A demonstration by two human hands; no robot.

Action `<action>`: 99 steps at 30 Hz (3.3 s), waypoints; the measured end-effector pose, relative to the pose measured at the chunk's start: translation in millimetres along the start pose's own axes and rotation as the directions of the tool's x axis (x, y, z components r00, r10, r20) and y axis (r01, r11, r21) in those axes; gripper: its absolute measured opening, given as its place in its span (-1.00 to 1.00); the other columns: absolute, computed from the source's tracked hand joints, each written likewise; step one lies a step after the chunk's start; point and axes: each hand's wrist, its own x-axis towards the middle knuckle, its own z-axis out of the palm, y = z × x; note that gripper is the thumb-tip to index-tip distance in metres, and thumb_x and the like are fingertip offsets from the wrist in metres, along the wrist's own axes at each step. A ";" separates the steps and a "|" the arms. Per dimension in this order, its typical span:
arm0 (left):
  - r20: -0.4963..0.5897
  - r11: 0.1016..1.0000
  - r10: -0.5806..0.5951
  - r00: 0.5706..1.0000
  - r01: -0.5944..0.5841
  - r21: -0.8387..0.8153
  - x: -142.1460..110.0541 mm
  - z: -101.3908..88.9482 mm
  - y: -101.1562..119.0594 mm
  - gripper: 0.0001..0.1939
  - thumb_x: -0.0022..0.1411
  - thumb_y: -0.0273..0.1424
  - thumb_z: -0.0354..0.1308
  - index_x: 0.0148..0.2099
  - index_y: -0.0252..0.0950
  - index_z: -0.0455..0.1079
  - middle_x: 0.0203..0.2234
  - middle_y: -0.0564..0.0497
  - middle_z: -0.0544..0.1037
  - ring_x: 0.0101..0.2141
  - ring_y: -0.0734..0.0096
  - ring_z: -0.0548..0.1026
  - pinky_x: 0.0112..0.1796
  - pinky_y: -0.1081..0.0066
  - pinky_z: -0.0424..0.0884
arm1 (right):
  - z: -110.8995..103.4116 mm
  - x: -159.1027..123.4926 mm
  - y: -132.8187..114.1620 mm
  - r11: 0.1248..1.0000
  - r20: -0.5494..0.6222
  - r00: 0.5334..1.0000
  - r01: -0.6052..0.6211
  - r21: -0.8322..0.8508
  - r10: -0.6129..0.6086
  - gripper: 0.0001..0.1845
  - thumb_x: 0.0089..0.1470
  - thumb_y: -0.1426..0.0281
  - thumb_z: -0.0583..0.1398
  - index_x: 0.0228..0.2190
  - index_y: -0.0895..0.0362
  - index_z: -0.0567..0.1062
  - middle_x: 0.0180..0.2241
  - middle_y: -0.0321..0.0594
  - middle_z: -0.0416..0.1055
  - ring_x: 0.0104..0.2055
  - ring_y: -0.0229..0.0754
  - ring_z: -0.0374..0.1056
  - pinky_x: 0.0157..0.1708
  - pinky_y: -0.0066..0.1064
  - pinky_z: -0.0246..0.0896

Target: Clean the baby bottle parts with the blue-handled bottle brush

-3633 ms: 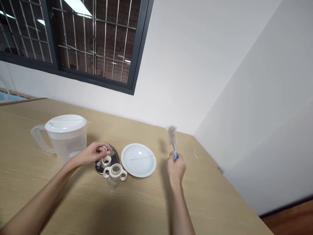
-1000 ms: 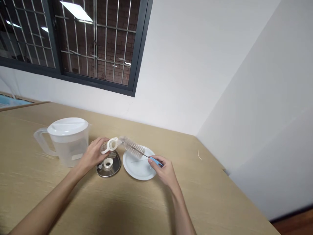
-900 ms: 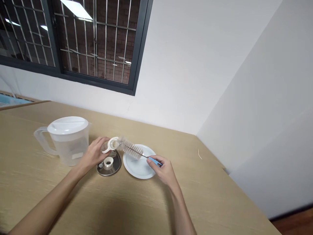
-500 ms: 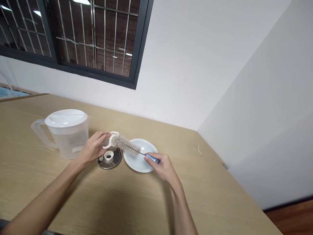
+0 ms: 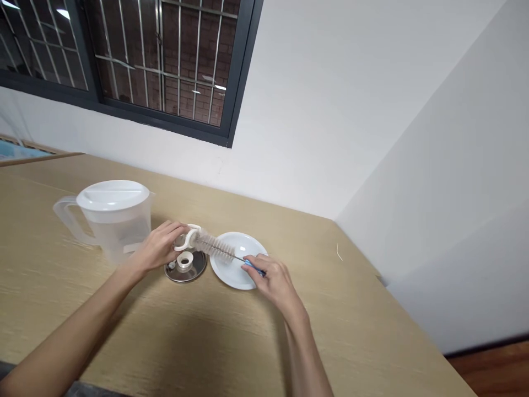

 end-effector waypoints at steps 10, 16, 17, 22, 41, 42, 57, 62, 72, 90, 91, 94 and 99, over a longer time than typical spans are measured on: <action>0.008 0.997 0.038 0.999 -0.038 -0.060 2.4 0.4 3.9 -0.66 0.16 -0.54 0.12 0.00 -0.23 0.37 -0.13 -0.12 0.49 -0.05 0.14 0.41 -0.03 0.18 0.38 | -10.7 -1.0 -19.5 0.925 0.258 0.942 -0.282 0.254 0.216 -0.52 0.14 0.03 0.14 -0.52 0.16 0.55 -0.61 -0.36 0.30 -0.55 -0.30 0.13 -0.54 -0.49 0.00; 0.022 0.999 0.031 0.999 -0.030 -0.018 2.7 -1.2 2.1 -0.74 0.19 -0.49 0.14 -0.05 -0.26 0.37 -0.17 -0.14 0.49 -0.08 0.12 0.40 -0.05 0.17 0.38 | -4.3 -0.2 -25.2 0.972 0.133 0.971 -0.213 0.102 0.199 -0.54 0.19 0.05 0.10 -0.38 0.12 0.60 -0.47 -0.30 0.47 -0.49 -0.22 0.27 -0.47 -0.45 0.12; 0.026 0.999 0.029 0.999 -0.028 -0.015 2.7 -1.3 2.2 -0.75 0.19 -0.49 0.13 -0.05 -0.26 0.38 -0.17 -0.14 0.48 -0.08 0.12 0.40 -0.05 0.17 0.37 | -3.0 -0.5 -23.6 0.980 0.105 0.978 -0.186 0.068 0.178 -0.55 0.19 0.05 0.09 -0.33 0.11 0.61 -0.43 -0.28 0.51 -0.46 -0.19 0.31 -0.44 -0.43 0.16; 0.045 1.000 0.011 0.999 -0.009 -0.024 2.9 -0.8 2.3 -0.73 0.17 -0.49 0.14 -0.05 -0.24 0.38 -0.17 -0.13 0.49 -0.10 0.13 0.41 -0.06 0.18 0.38 | 1.9 -3.9 -9.9 0.991 -0.027 1.000 -0.019 -0.132 0.016 -0.58 0.23 0.10 0.08 -0.22 0.07 0.62 -0.33 -0.13 0.57 -0.33 -0.07 0.43 -0.29 -0.35 0.29; 0.004 0.995 0.088 0.996 -0.088 -0.056 1.2 5.7 -0.3 -0.58 0.20 -0.49 0.10 0.12 -0.26 0.32 -0.03 -0.16 0.50 -0.01 0.12 0.43 0.02 0.14 0.36 | -11.6 -2.9 -22.2 0.947 0.234 0.953 -0.244 0.210 0.194 -0.55 0.18 0.07 0.11 -0.50 0.15 0.54 -0.59 -0.36 0.32 -0.54 -0.29 0.12 -0.53 -0.48 -0.04; 0.006 0.994 0.088 0.996 -0.087 -0.063 1.2 5.9 0.1 -0.58 0.20 -0.49 0.10 0.12 -0.26 0.32 -0.03 -0.16 0.50 -0.01 0.12 0.43 0.03 0.14 0.36 | -12.7 -2.7 -22.1 0.942 0.241 0.950 -0.254 0.219 0.199 -0.53 0.17 0.06 0.12 -0.51 0.16 0.53 -0.59 -0.36 0.31 -0.54 -0.29 0.13 -0.53 -0.48 -0.04; -0.093 0.993 -0.002 0.996 -0.009 -0.116 1.0 7.8 2.6 -0.58 0.24 -0.27 0.13 0.13 -0.24 0.32 -0.05 -0.13 0.49 -0.05 0.17 0.46 -0.02 0.23 0.38 | -25.0 -0.4 -11.5 0.901 -0.096 0.942 -0.273 0.337 0.322 -0.59 -0.04 0.02 0.31 -0.41 0.14 0.57 -0.48 -0.16 0.52 -0.42 -0.16 0.42 -0.39 -0.39 0.30; -0.097 0.980 -0.069 0.993 0.049 -0.195 1.6 5.4 6.3 -0.55 0.23 -0.22 0.14 0.14 -0.21 0.31 -0.03 -0.13 0.47 -0.09 0.20 0.50 -0.11 0.29 0.41 | -20.6 1.2 -1.9 0.902 -0.132 0.939 -0.256 0.347 0.318 -0.59 0.00 0.03 0.30 -0.40 0.15 0.55 -0.51 -0.18 0.50 -0.42 -0.17 0.41 -0.38 -0.39 0.28; -0.065 0.595 -0.528 0.847 0.314 -0.740 7.3 4.7 29.5 -0.33 0.07 -0.16 0.32 0.19 -0.22 0.25 0.08 -0.13 0.43 0.03 0.14 0.45 0.00 0.25 0.37 | -12.9 4.7 10.8 0.756 -0.302 0.832 -0.195 0.625 0.465 -0.58 -0.09 0.07 0.37 -0.39 0.18 0.52 -0.58 -0.29 0.40 -0.70 -0.45 -0.01 -0.71 -0.52 -0.18; 0.335 -0.367 -0.495 0.802 0.157 -0.917 11.9 -8.4 41.0 -0.57 0.06 -0.42 0.38 -0.05 -0.22 0.29 -0.06 -0.11 0.55 -0.20 0.20 0.61 -0.24 0.22 0.57 | -3.5 9.9 11.6 0.652 -0.353 0.740 -0.150 0.743 0.572 -0.54 -0.20 0.10 0.44 -0.40 0.20 0.51 -0.60 -0.31 0.40 -0.71 -0.47 -0.01 -0.72 -0.55 -0.18; 0.361 -0.398 -0.489 0.794 0.166 -0.902 11.8 -9.9 41.4 -0.57 0.06 -0.43 0.38 -0.07 -0.22 0.28 -0.05 -0.11 0.54 -0.19 0.18 0.61 -0.24 0.19 0.58 | -3.3 9.9 11.7 0.653 -0.354 0.738 -0.154 0.741 0.575 -0.53 -0.21 0.10 0.44 -0.40 0.20 0.51 -0.60 -0.31 0.41 -0.71 -0.47 -0.01 -0.72 -0.55 -0.18; 0.450 -0.494 -0.474 0.757 0.194 -0.847 11.5 -11.5 40.5 -0.59 0.05 -0.41 0.37 -0.09 -0.22 0.28 -0.06 -0.10 0.54 -0.19 0.15 0.61 -0.24 0.12 0.59 | -3.1 10.1 11.5 0.657 -0.357 0.731 -0.164 0.736 0.582 -0.52 -0.22 0.09 0.44 -0.39 0.21 0.51 -0.60 -0.30 0.40 -0.71 -0.47 -0.01 -0.72 -0.55 -0.18; 0.494 -0.496 -0.527 0.692 0.221 -0.839 12.7 -5.2 34.9 -0.58 0.10 -0.20 0.34 -0.08 -0.28 0.35 -0.08 -0.16 0.54 -0.26 0.22 0.61 -0.30 0.20 0.61 | -3.1 9.7 11.2 0.671 -0.349 0.741 -0.179 0.720 0.573 -0.52 -0.20 0.09 0.43 -0.39 0.21 0.51 -0.59 -0.30 0.40 -0.70 -0.47 -0.02 -0.72 -0.55 -0.18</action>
